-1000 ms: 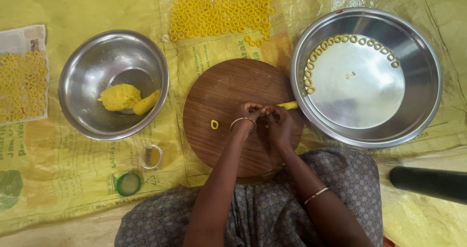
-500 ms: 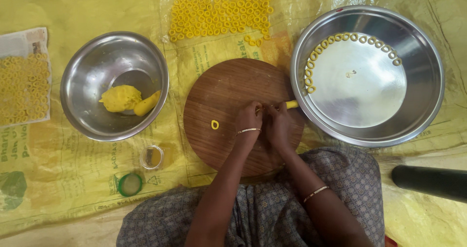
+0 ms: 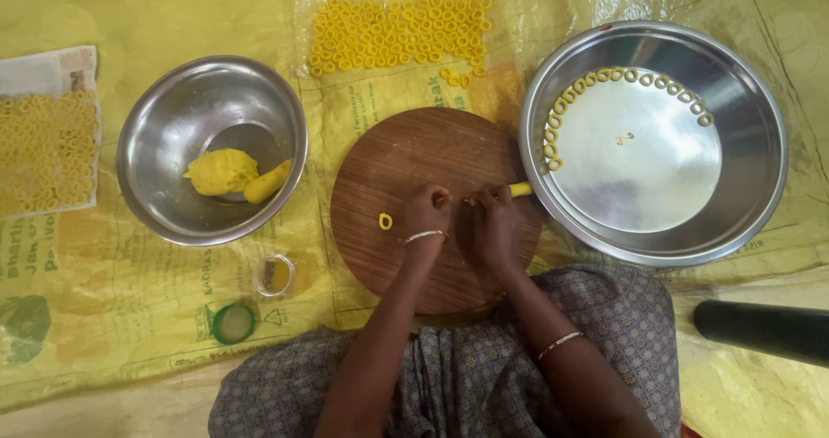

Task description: The person rolls yellow dough into thin strips on a wooden board, then pinches off small segments and forms them into rings. The rings are placed into a metal tray. The person repeats this process throughout the clip.

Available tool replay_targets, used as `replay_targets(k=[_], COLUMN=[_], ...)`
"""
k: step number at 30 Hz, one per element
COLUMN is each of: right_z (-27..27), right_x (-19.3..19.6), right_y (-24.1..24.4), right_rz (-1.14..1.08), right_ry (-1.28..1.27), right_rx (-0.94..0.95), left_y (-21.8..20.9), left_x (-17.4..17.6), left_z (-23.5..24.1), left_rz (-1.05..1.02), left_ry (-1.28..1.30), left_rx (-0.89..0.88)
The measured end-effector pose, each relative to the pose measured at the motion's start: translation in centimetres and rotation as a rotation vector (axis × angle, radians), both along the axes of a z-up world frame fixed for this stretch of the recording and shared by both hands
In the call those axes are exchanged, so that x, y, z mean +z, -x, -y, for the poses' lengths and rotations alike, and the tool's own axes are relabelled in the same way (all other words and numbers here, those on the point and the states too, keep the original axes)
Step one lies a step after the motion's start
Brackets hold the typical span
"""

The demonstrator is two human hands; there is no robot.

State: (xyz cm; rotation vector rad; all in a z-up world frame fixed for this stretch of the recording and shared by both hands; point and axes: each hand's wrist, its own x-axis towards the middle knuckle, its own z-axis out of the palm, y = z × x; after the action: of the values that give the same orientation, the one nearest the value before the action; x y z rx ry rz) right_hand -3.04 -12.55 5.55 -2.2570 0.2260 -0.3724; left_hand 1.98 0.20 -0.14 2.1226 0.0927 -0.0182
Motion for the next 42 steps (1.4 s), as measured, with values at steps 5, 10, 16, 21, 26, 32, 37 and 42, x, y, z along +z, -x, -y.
replay_targets(k=[5,10,16,21,26,32,37,42], right_z=[-0.8,-0.5,-0.5,-0.8,-0.9,-1.0,-0.8,-1.1], right_x=[1.3,-0.3,-2.8,-3.4,-3.7,-4.0,-4.2,-3.8], right_y=[0.8,0.9,0.7,1.1,0.7,0.2,0.1,0.1], right_rz=[0.062,-0.033,-0.301,-0.311,-0.329,-0.312,-0.345,-0.339], right_ry=[0.091,-0.129,-0.815,-0.897,-1.025,-1.062,-1.044,-1.075], right_rx=[0.087,0.114,0.415,0.429,0.336,0.299,0.297,0.285], left_y=[0.2,2.5,4.9,5.5,4.1,3.3,3.2,3.1], left_x=[3.0,6.4,5.4,3.5,2.9,3.9,4.4,4.6], left_z=[-3.5,-6.4,-6.5,-4.5,-4.0,-4.6,-4.8,-4.8], left_rz=[-0.232,-0.242,-0.291,-0.271,-0.266,-0.282,-0.346,-0.297], left_ry=[0.391,0.46,0.573,0.65,0.768,0.783,0.743,0.908], left_rx=[0.15,0.102,0.12,0.122,0.134,0.183,0.199,0.155])
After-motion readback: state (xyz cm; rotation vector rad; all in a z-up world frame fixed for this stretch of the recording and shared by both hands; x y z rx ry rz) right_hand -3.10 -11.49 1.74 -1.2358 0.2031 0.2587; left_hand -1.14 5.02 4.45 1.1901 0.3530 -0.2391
